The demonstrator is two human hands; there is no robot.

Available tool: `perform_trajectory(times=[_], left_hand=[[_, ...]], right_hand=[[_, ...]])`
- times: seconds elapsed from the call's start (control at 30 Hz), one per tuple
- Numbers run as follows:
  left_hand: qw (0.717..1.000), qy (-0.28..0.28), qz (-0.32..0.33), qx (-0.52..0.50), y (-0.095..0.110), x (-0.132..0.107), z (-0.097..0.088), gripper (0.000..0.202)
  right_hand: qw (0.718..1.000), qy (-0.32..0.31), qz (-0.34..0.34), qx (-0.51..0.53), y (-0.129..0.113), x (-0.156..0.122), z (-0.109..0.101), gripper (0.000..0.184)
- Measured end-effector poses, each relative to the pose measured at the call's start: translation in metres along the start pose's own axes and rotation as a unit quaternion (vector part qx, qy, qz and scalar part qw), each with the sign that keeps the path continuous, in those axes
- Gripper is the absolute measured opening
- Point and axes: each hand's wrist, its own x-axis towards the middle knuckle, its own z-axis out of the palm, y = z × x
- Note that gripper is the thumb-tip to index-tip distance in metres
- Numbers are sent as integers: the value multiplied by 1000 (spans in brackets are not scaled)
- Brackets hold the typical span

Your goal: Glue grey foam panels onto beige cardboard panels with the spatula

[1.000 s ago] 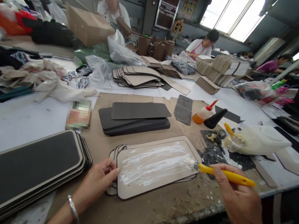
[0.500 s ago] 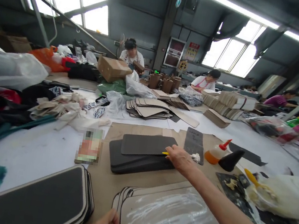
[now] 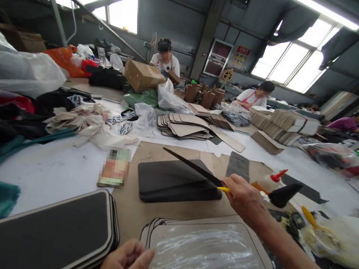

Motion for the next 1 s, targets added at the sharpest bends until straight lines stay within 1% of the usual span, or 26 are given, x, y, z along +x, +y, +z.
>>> perform_trajectory(times=[0.03,0.07,0.1,0.13,0.17,0.2,0.23,0.27,0.3,0.33,0.37,0.4,0.47,0.53,0.57,0.6,0.63,0.67,0.7,0.73,0.77,0.8,0.83,0.87,0.93,1.0], left_hand=[[997,3,-18,-72,6,-3,5,54],[988,5,-38,-147,11,-6,12,63],[975,3,-59,-216,17,-9,19,78],[959,-7,-79,-272,23,-13,26,94],[945,-24,-95,-313,29,-17,34,104],[934,-50,-105,-339,34,-21,43,105],[926,-80,-108,-353,38,-25,51,98],[920,-104,-107,-363,41,-28,60,85],[917,-113,-106,-369,44,-31,68,69],[917,-100,-109,-371,45,-33,76,52],[919,-68,-114,-372,45,-35,82,38],[921,-22,-117,-372,45,-37,88,28],[921,60,-109,-369,44,-41,95,26],[920,93,-93,-370,43,-47,99,36],[919,97,-86,-372,43,-51,101,41],[919,100,-83,-372,42,-55,103,44],[919,102,-82,-371,40,-58,106,47],[920,106,-84,-367,36,-61,108,48],[923,108,-87,-358,32,-64,111,49],[929,112,-91,-342,26,-66,113,49],[935,120,-93,-320,19,-67,113,48],[942,130,-91,-297,12,-68,112,47],[947,141,-85,-276,5,-68,108,46],[950,153,-78,-260,-2,-68,102,44],[952,172,-68,-244,-11,-66,85,39],[951,182,-87,-236,-15,-65,67,36]], right_hand=[[998,36,-42,-14,-4,-10,-8,23],[993,72,-90,-26,-11,-21,-16,24],[985,102,-138,-32,-19,-31,-24,25],[976,122,-180,-32,-28,-42,-32,25],[968,132,-213,-27,-38,-53,-39,25],[964,133,-232,-19,-49,-62,-46,25],[962,126,-241,-7,-59,-72,-53,26],[963,117,-244,9,-69,-81,-59,26],[964,109,-242,27,-77,-90,-63,27],[965,103,-237,45,-83,-98,-67,28],[966,100,-229,63,-86,-106,-70,29],[968,105,-213,80,-87,-114,-71,28],[975,128,-139,114,-82,-129,-72,23],[977,141,-1,160,-69,-144,-70,25],[969,128,87,194,-62,-150,-69,30],[951,91,174,239,-56,-156,-67,35],[920,38,252,296,-51,-160,-66,39],[876,-17,318,361,-47,-164,-65,42],[822,-70,368,429,-46,-167,-64,44],[765,-112,401,491,-46,-170,-63,44],[717,-137,420,539,-47,-174,-62,43],[690,-145,431,563,-48,-177,-61,42],[687,-141,437,563,-49,-182,-59,40],[701,-136,438,546,-50,-187,-57,38],[745,-129,426,496,-47,-197,-50,37],[770,-134,414,466,-41,-206,-41,36]])
